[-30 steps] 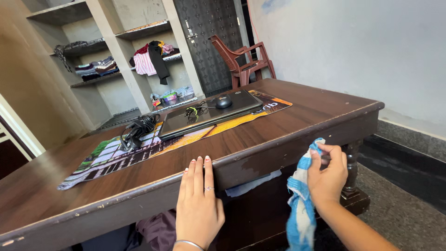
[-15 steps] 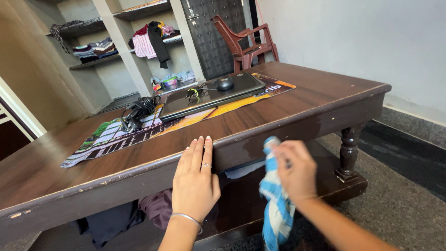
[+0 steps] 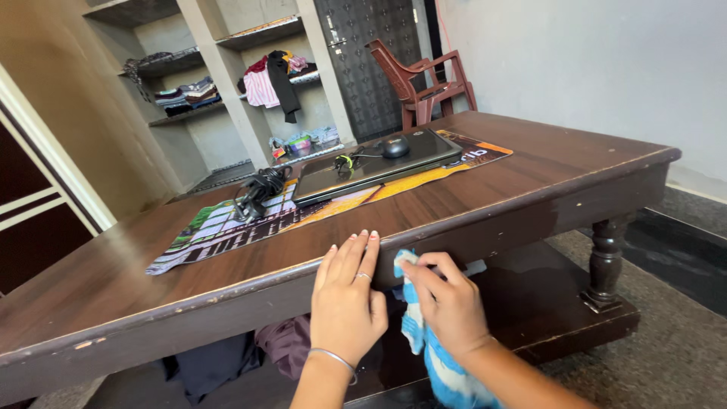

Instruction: The person is cleaning a wooden table with a cloth. They wipe the lower shelf and the tabletop, focusing on removing dust and dirt. The task involves methodical wiping of different sections of the table.

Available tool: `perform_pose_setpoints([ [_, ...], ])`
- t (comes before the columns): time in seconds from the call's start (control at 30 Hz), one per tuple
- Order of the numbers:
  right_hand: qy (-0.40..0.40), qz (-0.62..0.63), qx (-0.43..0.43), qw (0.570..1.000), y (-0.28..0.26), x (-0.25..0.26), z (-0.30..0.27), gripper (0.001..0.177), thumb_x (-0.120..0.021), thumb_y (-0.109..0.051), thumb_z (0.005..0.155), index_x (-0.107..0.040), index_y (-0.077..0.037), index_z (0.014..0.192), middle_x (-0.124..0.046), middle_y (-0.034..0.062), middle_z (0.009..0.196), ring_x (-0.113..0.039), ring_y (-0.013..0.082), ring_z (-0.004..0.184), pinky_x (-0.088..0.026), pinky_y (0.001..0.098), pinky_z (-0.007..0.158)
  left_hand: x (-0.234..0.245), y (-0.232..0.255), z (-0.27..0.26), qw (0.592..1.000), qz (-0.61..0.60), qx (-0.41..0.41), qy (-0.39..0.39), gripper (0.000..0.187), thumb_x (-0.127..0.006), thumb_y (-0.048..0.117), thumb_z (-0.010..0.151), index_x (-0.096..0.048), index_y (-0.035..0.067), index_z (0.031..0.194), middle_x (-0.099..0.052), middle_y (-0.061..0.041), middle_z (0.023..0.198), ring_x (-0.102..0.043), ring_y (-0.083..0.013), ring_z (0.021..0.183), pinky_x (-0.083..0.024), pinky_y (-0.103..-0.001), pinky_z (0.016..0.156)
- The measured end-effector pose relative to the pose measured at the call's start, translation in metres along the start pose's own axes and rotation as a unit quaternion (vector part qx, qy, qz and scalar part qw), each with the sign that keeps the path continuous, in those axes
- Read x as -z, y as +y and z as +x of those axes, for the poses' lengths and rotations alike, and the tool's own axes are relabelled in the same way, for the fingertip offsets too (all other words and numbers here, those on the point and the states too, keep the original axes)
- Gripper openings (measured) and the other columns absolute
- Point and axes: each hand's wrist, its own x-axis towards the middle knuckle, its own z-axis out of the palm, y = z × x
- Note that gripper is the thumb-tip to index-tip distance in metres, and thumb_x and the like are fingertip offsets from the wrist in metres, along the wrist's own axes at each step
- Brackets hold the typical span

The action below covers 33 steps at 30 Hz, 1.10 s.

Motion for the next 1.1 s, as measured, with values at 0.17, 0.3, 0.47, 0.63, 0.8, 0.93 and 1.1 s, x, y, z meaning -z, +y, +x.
perform_pose_setpoints([
  [0.17, 0.009, -0.066, -0.037, 0.997, 0.033, 0.036, 0.007, 0.019, -0.071, -0.004, 0.087, -0.078, -0.013, 0.103, -0.068, 0.0057, 0.1, -0.07, 0.0193, 0.072, -0.056, 0.0312, 0.062, 0.003, -0.003, 0.0, 1.0, -0.005, -0.014, -0.014, 0.077, -0.061, 0.006, 0.069, -0.052, 0.001, 0.145, -0.056, -0.02, 0.144, -0.051, -0.0352, 0.135, -0.033, -0.051, 0.118],
  [0.3, 0.13, -0.018, -0.133, 0.982, 0.044, 0.042, 0.009, 0.015, -0.072, -0.007, 0.095, -0.072, -0.006, 0.11, -0.061, 0.0063, 0.102, -0.062, 0.0123, 0.071, -0.052, 0.0265, 0.061, 0.001, -0.004, 0.0, 1.0, -0.006, -0.003, -0.016, 0.074, -0.061, 0.006, 0.069, -0.054, 0.001, 0.142, -0.057, -0.019, 0.142, -0.05, -0.0352, 0.135, -0.033, -0.051, 0.117],
  [0.47, 0.184, 0.018, -0.168, 0.968, 0.019, 0.002, 0.011, 0.017, -0.072, -0.009, 0.095, -0.069, -0.002, 0.11, -0.059, 0.0068, 0.101, -0.055, 0.0106, 0.067, -0.048, 0.0265, 0.056, -0.004, -0.002, -0.002, 1.0, -0.015, 0.007, 0.015, 0.071, -0.061, 0.007, 0.07, -0.056, 0.001, 0.14, -0.058, -0.019, 0.141, -0.051, -0.0353, 0.134, -0.034, -0.052, 0.117],
  [0.63, 0.254, 0.024, -0.191, 0.948, -0.005, -0.038, 0.019, 0.025, -0.071, -0.013, 0.096, -0.06, 0.001, 0.114, -0.058, 0.0091, 0.103, -0.056, 0.0156, 0.068, -0.049, 0.0306, 0.058, -0.007, -0.003, -0.002, 0.999, -0.014, -0.002, 0.03, 0.071, -0.06, 0.007, 0.069, -0.057, 0.0, 0.14, -0.058, -0.019, 0.139, -0.052, -0.0365, 0.133, -0.035, -0.053, 0.116],
  [0.8, 0.123, -0.008, -0.11, 0.986, -0.016, -0.035, 0.002, 0.021, -0.072, -0.016, 0.092, -0.065, -0.005, 0.108, -0.061, 0.0106, 0.098, -0.063, 0.0256, 0.068, -0.054, 0.037, 0.061, -0.008, -0.004, -0.001, 0.999, -0.011, -0.005, 0.031, 0.072, -0.059, 0.008, 0.069, -0.056, 0.0, 0.14, -0.058, -0.019, 0.14, -0.052, -0.036, 0.134, -0.035, -0.052, 0.116],
  [0.93, -0.034, -0.04, 0.019, 0.998, -0.009, -0.019, -0.008, 0.021, -0.072, -0.015, 0.089, -0.071, -0.012, 0.11, -0.064, 0.0087, 0.099, -0.071, 0.0307, 0.075, -0.057, 0.0402, 0.062, -0.005, -0.006, -0.001, 1.0, -0.012, -0.015, 0.014, 0.074, -0.06, 0.009, 0.069, -0.054, 0.001, 0.142, -0.057, -0.02, 0.14, -0.052, -0.0367, 0.133, -0.034, -0.052, 0.116],
  [1.1, -0.024, -0.11, 0.016, 0.993, 0.023, 0.019, 0.003, 0.017, -0.071, -0.013, 0.089, -0.073, -0.013, 0.106, -0.065, 0.0074, 0.101, -0.072, 0.0264, 0.073, -0.058, 0.0375, 0.061, 0.001, -0.007, -0.001, 1.0, -0.008, -0.014, -0.008, 0.077, -0.061, 0.007, 0.067, -0.053, 0.001, 0.143, -0.057, -0.019, 0.141, -0.05, -0.0368, 0.133, -0.034, -0.051, 0.116],
])
